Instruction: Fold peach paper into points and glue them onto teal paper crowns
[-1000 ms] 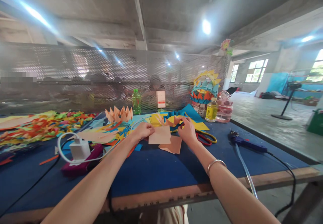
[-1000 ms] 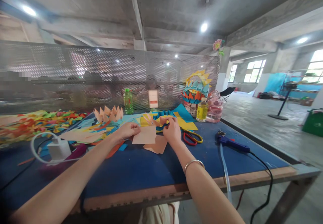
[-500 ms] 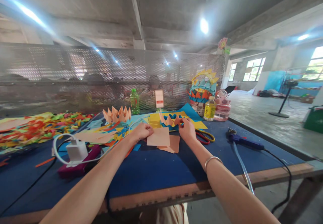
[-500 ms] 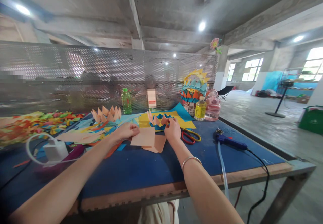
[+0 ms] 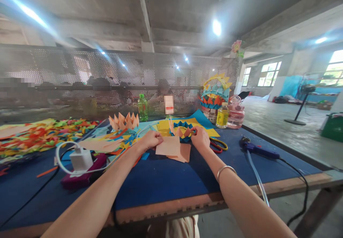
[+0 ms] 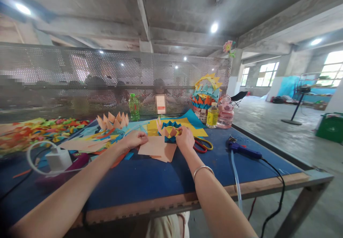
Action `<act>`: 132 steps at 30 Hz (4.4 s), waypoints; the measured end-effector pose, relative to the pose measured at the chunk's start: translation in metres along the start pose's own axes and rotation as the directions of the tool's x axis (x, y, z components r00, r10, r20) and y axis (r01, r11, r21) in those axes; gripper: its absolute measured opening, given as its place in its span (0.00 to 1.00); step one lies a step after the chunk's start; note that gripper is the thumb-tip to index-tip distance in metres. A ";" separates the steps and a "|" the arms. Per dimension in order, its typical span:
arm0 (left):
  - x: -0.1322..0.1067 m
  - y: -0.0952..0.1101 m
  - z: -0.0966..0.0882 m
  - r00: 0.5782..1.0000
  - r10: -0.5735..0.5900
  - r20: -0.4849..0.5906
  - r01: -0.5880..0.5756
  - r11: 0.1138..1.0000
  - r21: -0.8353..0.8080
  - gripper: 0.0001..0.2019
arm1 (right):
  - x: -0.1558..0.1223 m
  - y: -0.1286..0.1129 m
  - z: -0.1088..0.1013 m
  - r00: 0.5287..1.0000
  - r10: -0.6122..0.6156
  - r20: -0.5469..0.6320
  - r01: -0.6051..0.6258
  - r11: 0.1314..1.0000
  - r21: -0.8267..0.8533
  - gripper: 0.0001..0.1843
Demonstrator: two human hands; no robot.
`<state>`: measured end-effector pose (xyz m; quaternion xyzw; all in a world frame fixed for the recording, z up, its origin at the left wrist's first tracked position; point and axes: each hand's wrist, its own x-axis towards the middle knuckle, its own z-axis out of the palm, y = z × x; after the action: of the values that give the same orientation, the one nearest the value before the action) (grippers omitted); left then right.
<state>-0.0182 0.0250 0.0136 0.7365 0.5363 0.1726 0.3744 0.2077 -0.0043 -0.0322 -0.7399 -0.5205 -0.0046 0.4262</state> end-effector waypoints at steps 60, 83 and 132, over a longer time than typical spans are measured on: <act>0.005 0.002 0.024 0.909 0.399 -0.124 -0.409 0.909 -0.076 0.11 | -0.023 -0.034 -0.012 0.640 -0.736 -0.223 0.756 0.655 0.008 0.15; -0.018 0.019 0.023 0.831 0.553 -0.061 -0.522 0.738 -0.427 0.20 | -0.019 -0.030 -0.011 0.776 -0.540 -0.326 0.607 0.781 0.149 0.13; -0.019 0.022 0.034 0.911 0.333 -0.244 -0.412 0.691 -0.594 0.18 | -0.018 -0.030 -0.007 0.746 -0.627 -0.226 0.664 0.728 0.170 0.11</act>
<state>0.0117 -0.0081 0.0103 0.6487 0.3066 0.4577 0.5250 0.1787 -0.0195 -0.0171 -0.4524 -0.7076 -0.1468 0.5226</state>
